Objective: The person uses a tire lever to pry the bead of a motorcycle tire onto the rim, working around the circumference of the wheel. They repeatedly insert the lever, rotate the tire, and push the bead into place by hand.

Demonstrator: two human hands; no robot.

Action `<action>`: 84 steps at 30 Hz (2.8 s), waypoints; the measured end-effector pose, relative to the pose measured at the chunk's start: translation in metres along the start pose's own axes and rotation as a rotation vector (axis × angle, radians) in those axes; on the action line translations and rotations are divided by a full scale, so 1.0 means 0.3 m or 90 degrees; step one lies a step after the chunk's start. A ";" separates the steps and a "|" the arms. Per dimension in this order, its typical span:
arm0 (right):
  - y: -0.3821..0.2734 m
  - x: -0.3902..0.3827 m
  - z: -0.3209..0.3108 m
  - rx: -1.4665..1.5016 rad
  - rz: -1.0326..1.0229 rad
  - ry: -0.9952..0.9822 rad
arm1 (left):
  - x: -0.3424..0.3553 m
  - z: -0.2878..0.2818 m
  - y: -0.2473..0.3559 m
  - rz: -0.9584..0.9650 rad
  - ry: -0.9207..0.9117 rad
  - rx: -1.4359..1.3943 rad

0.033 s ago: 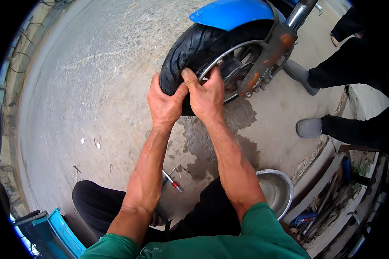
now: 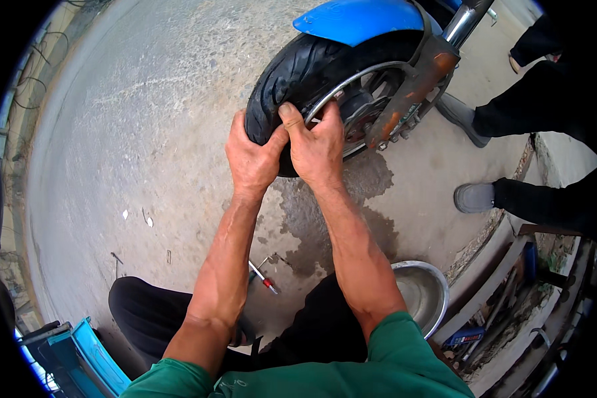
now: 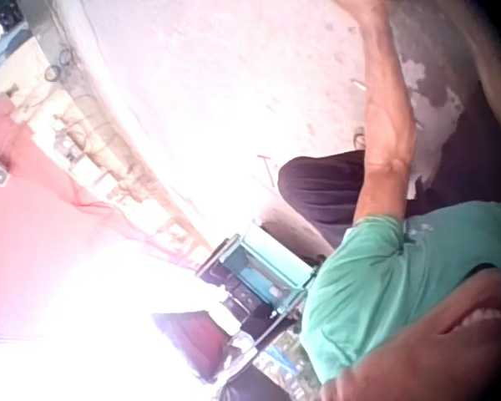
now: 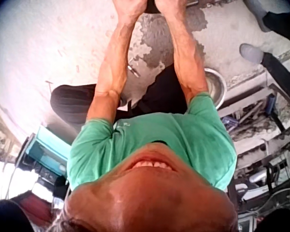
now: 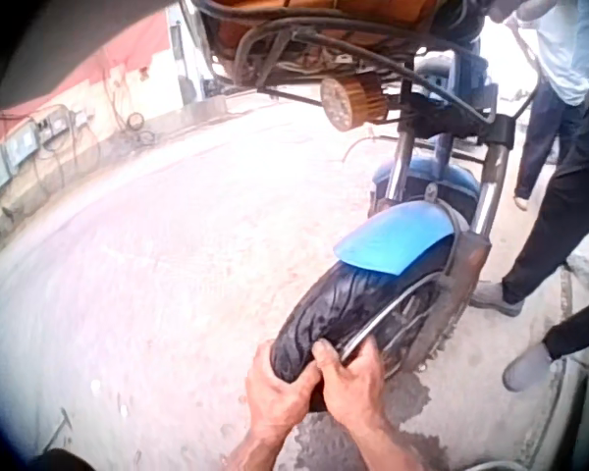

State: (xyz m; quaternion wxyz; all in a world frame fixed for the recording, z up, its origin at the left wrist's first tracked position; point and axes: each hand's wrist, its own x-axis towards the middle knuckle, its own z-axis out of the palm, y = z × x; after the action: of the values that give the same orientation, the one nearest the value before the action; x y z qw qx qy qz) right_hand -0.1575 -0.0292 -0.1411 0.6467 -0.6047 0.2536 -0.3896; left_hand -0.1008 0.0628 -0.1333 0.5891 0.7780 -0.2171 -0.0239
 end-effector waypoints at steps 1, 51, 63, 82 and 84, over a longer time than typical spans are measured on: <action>-0.006 0.000 0.009 -0.036 -0.003 0.011 | 0.011 -0.001 0.002 -0.007 0.001 -0.006; 0.007 0.083 -0.001 0.144 -0.004 0.021 | 0.057 -0.008 0.117 -0.019 -0.062 0.106; 0.017 0.064 0.038 0.046 -0.016 0.022 | 0.079 -0.011 0.001 0.040 -0.036 0.031; -0.001 0.108 -0.024 0.249 -0.012 -0.076 | 0.140 -0.058 0.133 0.011 -0.201 0.079; 0.006 0.098 -0.005 0.237 -0.041 -0.068 | 0.140 -0.064 0.094 0.001 -0.203 0.053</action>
State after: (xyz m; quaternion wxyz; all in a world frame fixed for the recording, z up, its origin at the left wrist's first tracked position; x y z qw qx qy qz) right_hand -0.1416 -0.0541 -0.1387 0.7469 -0.5025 0.1229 -0.4176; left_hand -0.0658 0.0590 -0.0921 0.5148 0.7878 -0.3091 -0.1375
